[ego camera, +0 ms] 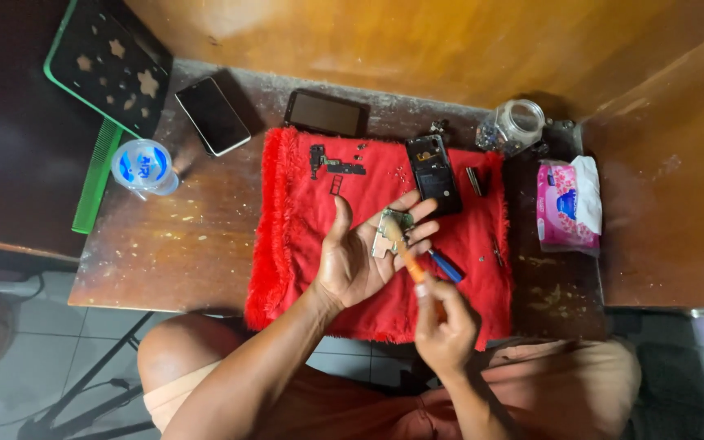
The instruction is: Cleaning a mobile phone midframe component using a small brush and a spudger on a repair bench.
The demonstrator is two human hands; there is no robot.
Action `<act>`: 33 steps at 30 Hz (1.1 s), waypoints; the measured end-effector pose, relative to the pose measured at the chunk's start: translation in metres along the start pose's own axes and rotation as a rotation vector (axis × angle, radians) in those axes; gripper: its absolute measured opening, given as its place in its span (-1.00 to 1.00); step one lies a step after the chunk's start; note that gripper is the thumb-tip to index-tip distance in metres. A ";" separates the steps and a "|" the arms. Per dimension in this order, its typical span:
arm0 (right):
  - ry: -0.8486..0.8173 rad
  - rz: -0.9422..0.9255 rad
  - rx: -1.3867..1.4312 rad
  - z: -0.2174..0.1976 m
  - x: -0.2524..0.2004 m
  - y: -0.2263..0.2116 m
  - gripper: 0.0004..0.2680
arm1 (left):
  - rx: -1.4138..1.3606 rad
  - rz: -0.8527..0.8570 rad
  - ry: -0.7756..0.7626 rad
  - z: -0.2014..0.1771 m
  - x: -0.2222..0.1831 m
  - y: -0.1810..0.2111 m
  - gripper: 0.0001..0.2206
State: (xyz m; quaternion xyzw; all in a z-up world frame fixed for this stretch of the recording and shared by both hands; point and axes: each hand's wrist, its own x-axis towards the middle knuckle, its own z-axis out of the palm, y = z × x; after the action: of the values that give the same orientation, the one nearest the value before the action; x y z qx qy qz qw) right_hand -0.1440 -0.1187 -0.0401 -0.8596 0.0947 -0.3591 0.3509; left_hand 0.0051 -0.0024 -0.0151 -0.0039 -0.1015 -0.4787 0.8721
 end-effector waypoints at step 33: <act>-0.009 0.018 0.061 -0.005 0.011 0.004 -0.94 | 0.305 -0.154 0.127 0.005 0.006 0.025 0.12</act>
State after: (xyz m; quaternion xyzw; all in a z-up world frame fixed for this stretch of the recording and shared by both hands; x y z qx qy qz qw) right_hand -0.1385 -0.1287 -0.0340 -0.8493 0.0898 -0.3550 0.3803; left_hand 0.0288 0.0065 -0.0067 0.1665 -0.1177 -0.5225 0.8279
